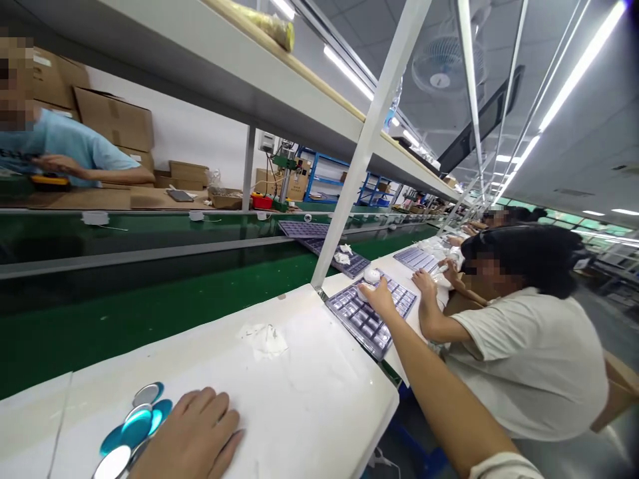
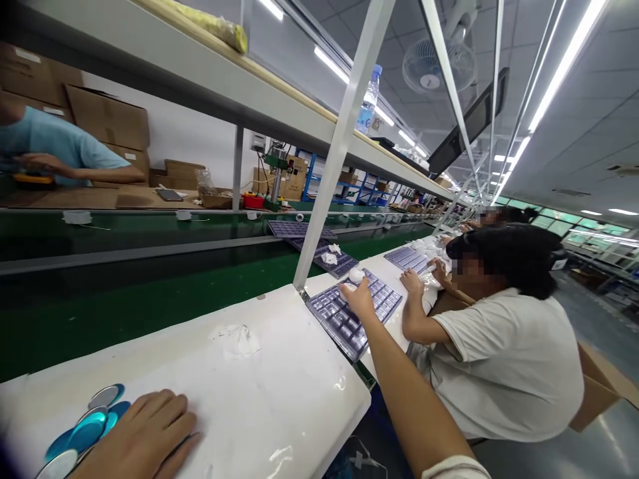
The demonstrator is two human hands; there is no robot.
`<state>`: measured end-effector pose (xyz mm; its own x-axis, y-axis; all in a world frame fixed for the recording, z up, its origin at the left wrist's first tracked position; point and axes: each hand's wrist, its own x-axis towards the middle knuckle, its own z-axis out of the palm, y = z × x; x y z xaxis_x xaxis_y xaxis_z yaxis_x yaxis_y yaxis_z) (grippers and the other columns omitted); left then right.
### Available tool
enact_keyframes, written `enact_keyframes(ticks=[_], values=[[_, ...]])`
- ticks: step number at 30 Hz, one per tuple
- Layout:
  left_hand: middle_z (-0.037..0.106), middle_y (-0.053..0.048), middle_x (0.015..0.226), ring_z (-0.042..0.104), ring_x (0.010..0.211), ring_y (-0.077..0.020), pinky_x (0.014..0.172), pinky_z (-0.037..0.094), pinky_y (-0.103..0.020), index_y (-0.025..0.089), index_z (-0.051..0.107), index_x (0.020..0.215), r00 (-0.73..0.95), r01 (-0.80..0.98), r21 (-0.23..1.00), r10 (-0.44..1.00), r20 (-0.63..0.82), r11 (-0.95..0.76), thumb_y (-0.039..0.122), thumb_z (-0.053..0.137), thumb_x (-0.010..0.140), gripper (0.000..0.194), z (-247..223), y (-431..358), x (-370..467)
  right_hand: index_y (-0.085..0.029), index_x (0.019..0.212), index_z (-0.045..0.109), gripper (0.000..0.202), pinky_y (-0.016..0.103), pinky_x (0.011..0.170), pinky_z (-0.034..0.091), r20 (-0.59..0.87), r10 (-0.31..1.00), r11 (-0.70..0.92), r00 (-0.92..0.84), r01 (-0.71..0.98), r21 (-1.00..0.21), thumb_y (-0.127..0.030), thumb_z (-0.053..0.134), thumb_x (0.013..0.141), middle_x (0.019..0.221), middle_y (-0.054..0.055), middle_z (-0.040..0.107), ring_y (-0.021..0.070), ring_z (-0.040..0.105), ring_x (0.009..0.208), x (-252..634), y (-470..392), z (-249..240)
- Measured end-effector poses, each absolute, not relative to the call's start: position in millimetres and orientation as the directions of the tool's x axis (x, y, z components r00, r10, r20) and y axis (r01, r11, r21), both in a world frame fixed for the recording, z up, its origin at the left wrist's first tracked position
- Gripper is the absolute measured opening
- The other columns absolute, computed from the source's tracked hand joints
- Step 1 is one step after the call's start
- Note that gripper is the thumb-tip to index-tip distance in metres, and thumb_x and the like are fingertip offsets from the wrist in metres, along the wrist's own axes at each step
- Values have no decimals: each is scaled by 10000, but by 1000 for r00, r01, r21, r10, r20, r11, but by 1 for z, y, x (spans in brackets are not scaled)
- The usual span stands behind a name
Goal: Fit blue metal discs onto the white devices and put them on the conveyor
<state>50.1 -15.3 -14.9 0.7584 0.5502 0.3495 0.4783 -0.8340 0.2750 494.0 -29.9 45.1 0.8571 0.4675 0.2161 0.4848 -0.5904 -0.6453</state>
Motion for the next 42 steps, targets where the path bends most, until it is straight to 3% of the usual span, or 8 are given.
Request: enact_keyframes(ticks=[8, 13, 17, 23, 31, 36, 39, 42], values=[[725, -57, 1037, 618, 1036, -303, 1053, 312, -515, 289, 725, 923, 643, 383, 511, 619, 451, -770, 365, 562, 914, 180, 18, -15, 32, -121, 1500, 272, 870, 505, 1015, 445, 241, 577, -454, 780, 552, -699, -408, 721, 813, 1248, 205, 624, 383, 591, 1181, 417, -49, 50], [678, -64, 845, 626, 732, -243, 706, 489, -366, 246, 682, 956, 446, 8, 1000, 895, -6, 3, 504, 480, 945, 328, 52, -29, 33, -273, 1521, 205, 952, 391, 837, 566, 368, 879, 219, 303, 429, -876, -401, 743, 747, 1209, 90, 642, 271, 688, 989, 263, -71, 46], [689, -52, 825, 594, 589, -174, 623, 516, -323, 228, 640, 1146, 567, -387, 770, 789, -235, 507, 497, 480, 960, 364, 65, -37, 39, -263, 1502, 260, 905, 431, 881, 550, 416, 903, 333, 105, 439, -834, -357, 750, 747, 1230, 100, 620, 298, 620, 1111, 187, -73, 51], [668, -55, 745, 576, 592, -174, 472, 431, -240, 204, 600, 1205, 467, -482, 731, 847, -253, 483, 521, 468, 959, 423, 53, -23, 33, -214, 1094, 592, 230, 368, 726, 528, 150, 989, 93, 2, 778, -622, -326, 595, 894, 885, 56, 689, 246, 671, 795, 205, -97, 40], [538, 23, 573, 422, 443, -99, 413, 332, -209, 184, 597, 864, 447, -427, 780, 857, -257, 457, 582, 521, 912, 408, 48, -24, 36, -118, 969, 614, 168, 343, 581, 491, -162, 968, 174, -194, 977, -127, -56, 556, 824, 883, 175, 719, 317, 707, 731, 179, -104, 7], [527, 29, 635, 401, 503, -96, 447, 332, -211, 196, 541, 820, 441, -411, 805, 866, -236, 428, 616, 526, 897, 427, 47, -27, 34, -185, 975, 598, 151, 279, 573, 483, -91, 943, 257, -320, 876, -408, -118, 471, 928, 759, 54, 692, 205, 656, 624, 209, -106, 42], [527, 21, 721, 385, 563, -104, 452, 298, -208, 207, 559, 920, 462, -405, 828, 868, -182, 389, 601, 532, 904, 396, 46, -29, 34, -249, 1153, 510, 172, 233, 559, 484, -38, 981, 70, -192, 524, -849, -234, 423, 1006, 727, -25, 648, 133, 598, 564, 219, -112, 69], [501, 23, 725, 371, 593, -110, 480, 289, -214, 216, 560, 968, 488, -369, 868, 864, -123, 332, 577, 498, 933, 367, 45, -34, 35, -247, 1037, 547, 74, 221, 511, 458, 36, 995, 61, -98, 264, -963, -263, 509, 975, 706, -32, 625, 116, 567, 536, 211, -110, 79]])
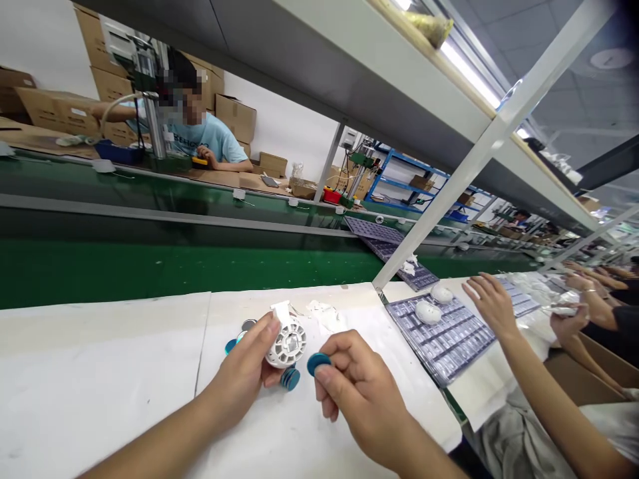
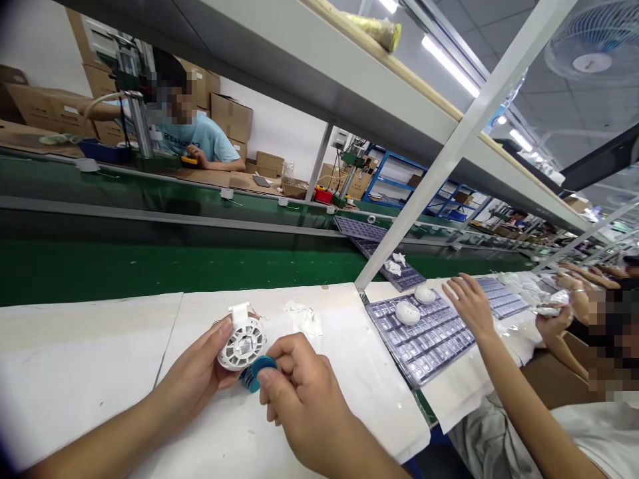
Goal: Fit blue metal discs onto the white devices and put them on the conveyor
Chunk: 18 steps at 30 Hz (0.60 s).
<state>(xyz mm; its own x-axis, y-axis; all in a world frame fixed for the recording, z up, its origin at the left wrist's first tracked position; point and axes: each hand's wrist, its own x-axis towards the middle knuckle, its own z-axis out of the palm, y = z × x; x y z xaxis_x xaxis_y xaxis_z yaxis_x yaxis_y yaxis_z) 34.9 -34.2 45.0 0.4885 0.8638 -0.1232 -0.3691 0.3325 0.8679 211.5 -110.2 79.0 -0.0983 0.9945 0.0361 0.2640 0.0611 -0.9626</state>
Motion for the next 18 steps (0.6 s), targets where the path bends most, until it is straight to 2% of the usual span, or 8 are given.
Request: enact_keyframes(ticks=[4, 8, 12, 15, 18], values=[[471, 34, 696, 366, 607, -114, 516, 299, -221, 228, 542, 937, 506, -309, 908, 857, -93, 282, 553, 474, 953, 333, 45, -40, 35, -246, 1024, 647, 118, 236, 481, 431, 293, 951, 310, -102, 359, -880, -253, 563, 941, 708, -19, 628, 106, 516, 490, 197, -97, 77], [472, 31, 722, 362, 624, -118, 523, 298, -222, 231, 549, 957, 528, -279, 916, 843, -105, 289, 564, 494, 939, 337, 47, -42, 35, -246, 1035, 670, 172, 264, 514, 438, 391, 911, 404, -135, 489, -773, -232, 523, 946, 714, -6, 635, 119, 499, 491, 193, -90, 75], [457, 33, 742, 376, 642, -125, 542, 314, -227, 239, 556, 982, 513, -274, 910, 847, -137, 313, 580, 536, 908, 349, 47, -42, 35, -247, 1020, 653, 161, 271, 541, 423, 336, 936, 336, -103, 538, -773, -251, 513, 940, 694, -6, 606, 145, 522, 551, 194, -91, 77], [469, 36, 703, 386, 620, -133, 562, 330, -249, 246, 570, 1015, 527, -227, 930, 839, -133, 290, 592, 516, 912, 366, 52, -43, 34, -255, 1082, 595, 176, 251, 524, 362, 202, 977, 208, -70, 541, -815, -249, 542, 915, 595, -60, 491, 138, 463, 533, 196, -90, 79], [517, 23, 691, 400, 573, -143, 578, 360, -285, 257, 579, 1133, 551, -199, 956, 832, -74, 217, 601, 487, 916, 417, 59, -45, 33, -257, 1150, 534, 283, 234, 519, 321, 71, 997, 57, 12, 473, -879, -292, 625, 884, 564, -99, 406, 125, 416, 520, 202, -86, 78]])
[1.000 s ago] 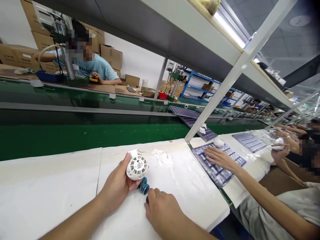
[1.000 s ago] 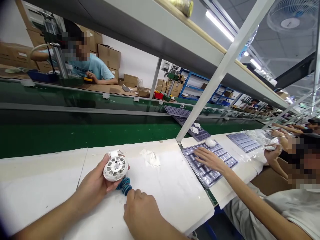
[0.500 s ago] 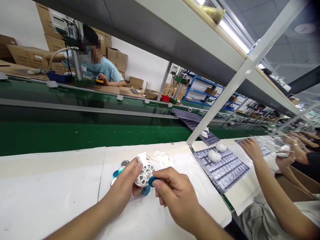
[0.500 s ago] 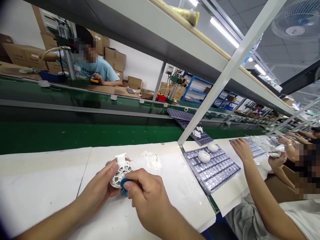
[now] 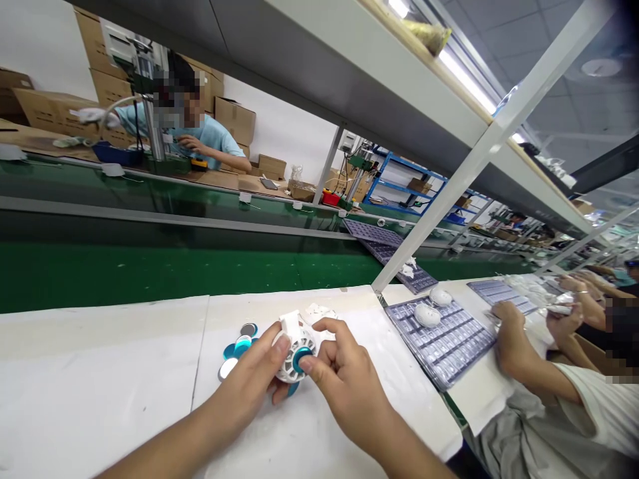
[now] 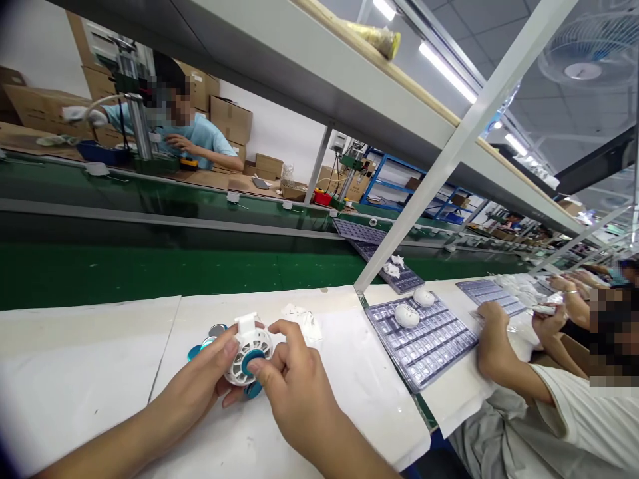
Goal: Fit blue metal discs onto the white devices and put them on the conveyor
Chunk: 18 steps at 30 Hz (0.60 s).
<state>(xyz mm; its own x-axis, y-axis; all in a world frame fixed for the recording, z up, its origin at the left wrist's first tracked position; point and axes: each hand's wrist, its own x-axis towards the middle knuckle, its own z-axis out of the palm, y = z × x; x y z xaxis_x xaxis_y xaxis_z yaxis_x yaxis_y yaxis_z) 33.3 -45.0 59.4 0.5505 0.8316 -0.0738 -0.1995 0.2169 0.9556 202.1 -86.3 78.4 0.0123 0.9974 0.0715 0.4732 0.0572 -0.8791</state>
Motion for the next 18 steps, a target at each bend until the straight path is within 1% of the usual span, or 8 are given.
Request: enact_keyframes(ticks=[3, 5, 8, 10, 12, 14, 16, 18], values=[[559, 0, 740, 427, 567, -148, 560, 378, -289, 252, 547, 1237, 600, -221, 957, 800, -17, 186, 561, 562, 886, 468, 63, -47, 33, -256, 1201, 502, 502, 233, 569, 398, 36, 995, 8, 94, 286, -958, -408, 757, 796, 705, -65, 502, 134, 495, 612, 207, -83, 73], [571, -8, 725, 434, 552, -148, 532, 380, -283, 236, 532, 1267, 651, -213, 956, 759, -14, 201, 566, 590, 862, 525, 61, -50, 33, -259, 1261, 489, 611, 261, 615, 471, -15, 1000, -12, -26, 79, -997, -498, 766, 771, 823, -17, 564, 160, 562, 686, 206, -84, 68], [545, 5, 663, 408, 513, -140, 484, 350, -273, 241, 560, 1242, 644, -192, 958, 764, -41, 213, 637, 604, 812, 587, 58, -56, 34, -245, 1251, 551, 584, 312, 675, 531, -10, 965, -71, -263, -225, -972, -575, 707, 794, 866, 26, 608, 205, 620, 770, 197, -87, 61], [507, 24, 628, 379, 498, -124, 464, 315, -258, 245, 596, 1191, 602, -184, 961, 796, -57, 207, 662, 628, 778, 588, 58, -61, 34, -230, 1190, 606, 547, 329, 746, 539, 68, 969, -14, -238, -326, -945, -578, 715, 782, 875, 37, 623, 228, 626, 844, 187, -90, 59], [513, 23, 636, 391, 512, -122, 469, 323, -252, 241, 608, 1176, 584, -196, 955, 809, -66, 220, 667, 656, 750, 604, 60, -65, 35, -231, 1161, 620, 550, 339, 774, 544, 108, 979, 39, -175, -358, -933, -592, 729, 760, 893, 40, 631, 239, 629, 869, 177, -93, 59], [540, 15, 657, 421, 527, -129, 484, 362, -258, 246, 595, 1205, 563, -224, 938, 821, -98, 265, 657, 693, 721, 643, 60, -66, 36, -243, 1151, 609, 579, 338, 712, 562, 99, 985, 44, -139, -350, -936, -641, 717, 746, 899, 38, 631, 242, 639, 833, 169, -94, 59], [561, 14, 668, 449, 532, -137, 482, 398, -262, 264, 570, 1246, 540, -250, 913, 829, -146, 324, 636, 721, 708, 670, 55, -63, 36, -251, 1176, 595, 603, 335, 687, 571, 91, 985, 45, -148, -287, -957, -678, 686, 759, 932, 41, 640, 245, 650, 840, 168, -90, 58], [601, 10, 699, 505, 538, -150, 461, 435, -259, 292, 523, 1300, 511, -231, 913, 840, -181, 337, 589, 723, 737, 667, 45, -52, 33, -243, 1246, 567, 641, 354, 721, 578, 91, 975, 52, -205, -188, -981, -706, 615, 805, 995, 60, 656, 250, 665, 877, 182, -81, 56]])
